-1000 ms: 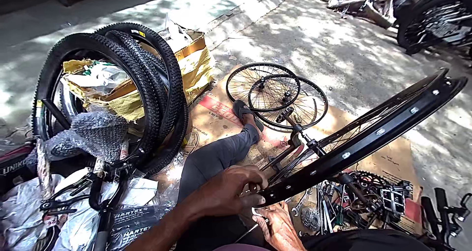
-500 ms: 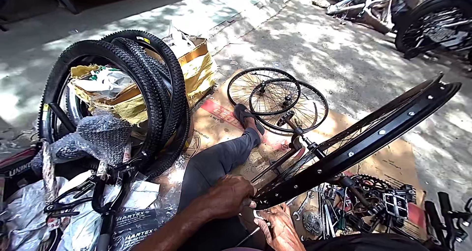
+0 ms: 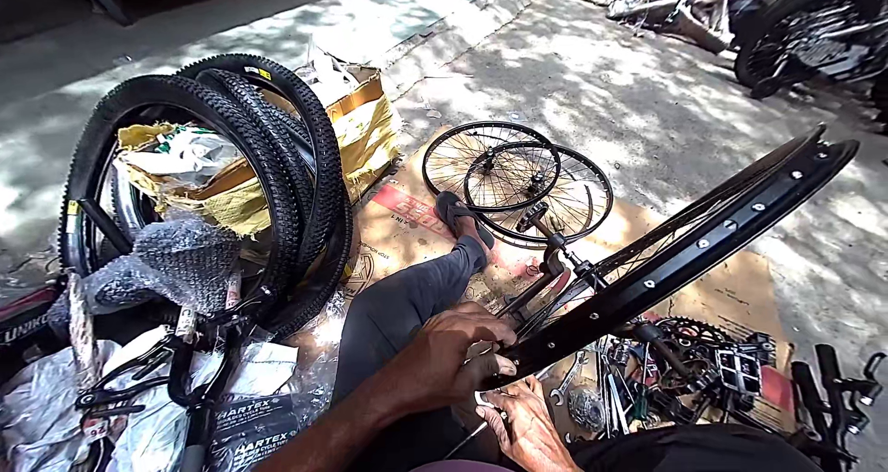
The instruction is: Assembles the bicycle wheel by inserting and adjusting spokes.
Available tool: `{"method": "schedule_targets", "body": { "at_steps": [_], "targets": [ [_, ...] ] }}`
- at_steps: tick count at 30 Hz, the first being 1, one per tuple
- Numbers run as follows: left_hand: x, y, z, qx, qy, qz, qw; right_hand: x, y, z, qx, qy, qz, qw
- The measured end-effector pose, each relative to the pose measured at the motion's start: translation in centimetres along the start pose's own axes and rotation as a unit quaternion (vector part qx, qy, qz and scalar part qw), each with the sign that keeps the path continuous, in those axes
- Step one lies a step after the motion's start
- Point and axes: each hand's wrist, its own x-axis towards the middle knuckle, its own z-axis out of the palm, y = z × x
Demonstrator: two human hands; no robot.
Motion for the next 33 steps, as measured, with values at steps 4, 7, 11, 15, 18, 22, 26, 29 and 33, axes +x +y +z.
{"method": "schedule_targets", "body": {
  "at_steps": [4, 7, 11, 15, 18, 22, 26, 29, 33],
  "targets": [
    [-0.4, -0.4, -0.2, 0.045, -0.086, -0.062, 0.993, -0.2, 0.0, -0.2, 0.001, 0.001, -0.002, 1.000],
    [-1.5, -2.2, 0.9, 0.124, -0.243, -0.177, 0.945, -0.1, 0.0, 0.0, 0.004, -0.003, -0.003, 1.000],
    [-2.2, -3.3, 1.6, 0.175, -0.302, -0.191, 0.917, 0.0, 0.2, 0.0, 0.001, -0.007, -0.003, 1.000],
    [-2.3, -2.3, 0.5, 0.080, -0.130, -0.105, 0.983, 0.0, 0.1, 0.0, -0.006, -0.015, -0.003, 1.000],
    [-2.3, -2.4, 0.6, 0.071, -0.113, -0.073, 0.988, 0.0, 0.1, 0.0, -0.005, -0.014, -0.002, 1.000],
    [-2.4, -2.8, 1.0, 0.093, -0.146, -0.098, 0.980, 0.0, 0.2, 0.2, 0.001, -0.009, -0.002, 1.000],
    [-2.4, -3.1, 1.4, 0.136, -0.216, -0.128, 0.958, -0.1, 0.2, 0.3, 0.004, -0.013, 0.001, 1.000],
    [-2.5, -3.4, 1.4, 0.134, -0.217, -0.123, 0.959, 0.1, 0.1, 0.3, 0.012, -0.020, 0.004, 1.000],
    [-2.9, -3.9, 1.0, -0.015, -0.085, -0.059, 0.994, 0.2, 0.1, 0.0, 0.018, -0.035, 0.005, 0.999]
  ]
}}
